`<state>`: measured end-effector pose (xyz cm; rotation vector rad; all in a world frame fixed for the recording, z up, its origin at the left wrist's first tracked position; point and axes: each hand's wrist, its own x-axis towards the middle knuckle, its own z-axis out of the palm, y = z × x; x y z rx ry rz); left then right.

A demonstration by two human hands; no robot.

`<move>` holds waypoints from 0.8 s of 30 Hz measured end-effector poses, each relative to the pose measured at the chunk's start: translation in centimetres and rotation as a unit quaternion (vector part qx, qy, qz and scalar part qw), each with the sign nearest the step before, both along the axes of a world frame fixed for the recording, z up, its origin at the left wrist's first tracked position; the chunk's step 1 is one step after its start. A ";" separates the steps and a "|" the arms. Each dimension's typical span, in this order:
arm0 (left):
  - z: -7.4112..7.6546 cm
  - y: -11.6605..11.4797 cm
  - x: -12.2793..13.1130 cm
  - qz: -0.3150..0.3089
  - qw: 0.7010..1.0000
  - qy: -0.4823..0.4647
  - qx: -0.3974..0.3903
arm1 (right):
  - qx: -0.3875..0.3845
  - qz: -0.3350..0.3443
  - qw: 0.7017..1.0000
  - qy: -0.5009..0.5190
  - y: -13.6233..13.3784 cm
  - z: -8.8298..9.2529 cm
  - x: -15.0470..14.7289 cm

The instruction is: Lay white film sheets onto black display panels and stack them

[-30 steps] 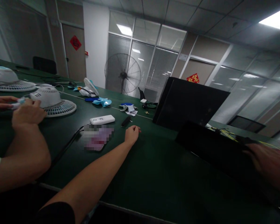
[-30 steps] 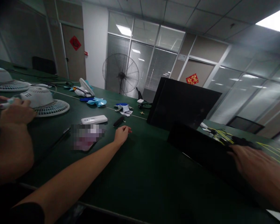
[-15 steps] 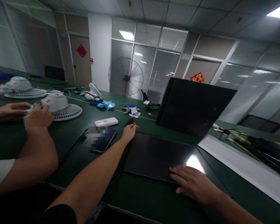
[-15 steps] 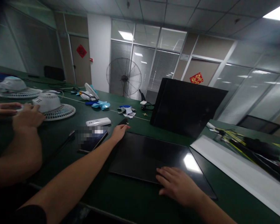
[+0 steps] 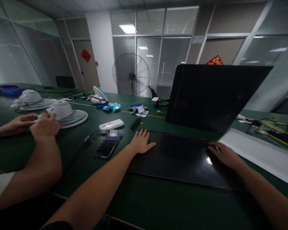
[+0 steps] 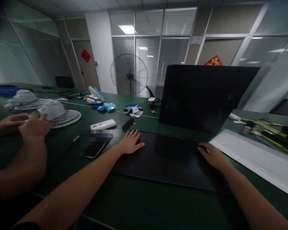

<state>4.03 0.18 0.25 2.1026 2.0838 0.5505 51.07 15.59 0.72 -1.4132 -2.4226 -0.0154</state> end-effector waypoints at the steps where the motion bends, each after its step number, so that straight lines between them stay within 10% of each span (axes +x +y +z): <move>1: 0.0 0.3 -0.2 -0.004 1.000 -0.002 0.001 | -0.020 -0.011 1.000 0.000 0.3 -0.2 1.2; 12: -0.1 2.3 -0.8 0.002 0.996 0.082 -0.037 | -0.022 -0.281 0.959 -0.020 0.7 -0.2 6.9; 24: 0.2 2.8 -0.7 0.008 0.989 0.136 -0.055 | 0.047 -0.309 0.948 0.052 -0.4 1.4 6.1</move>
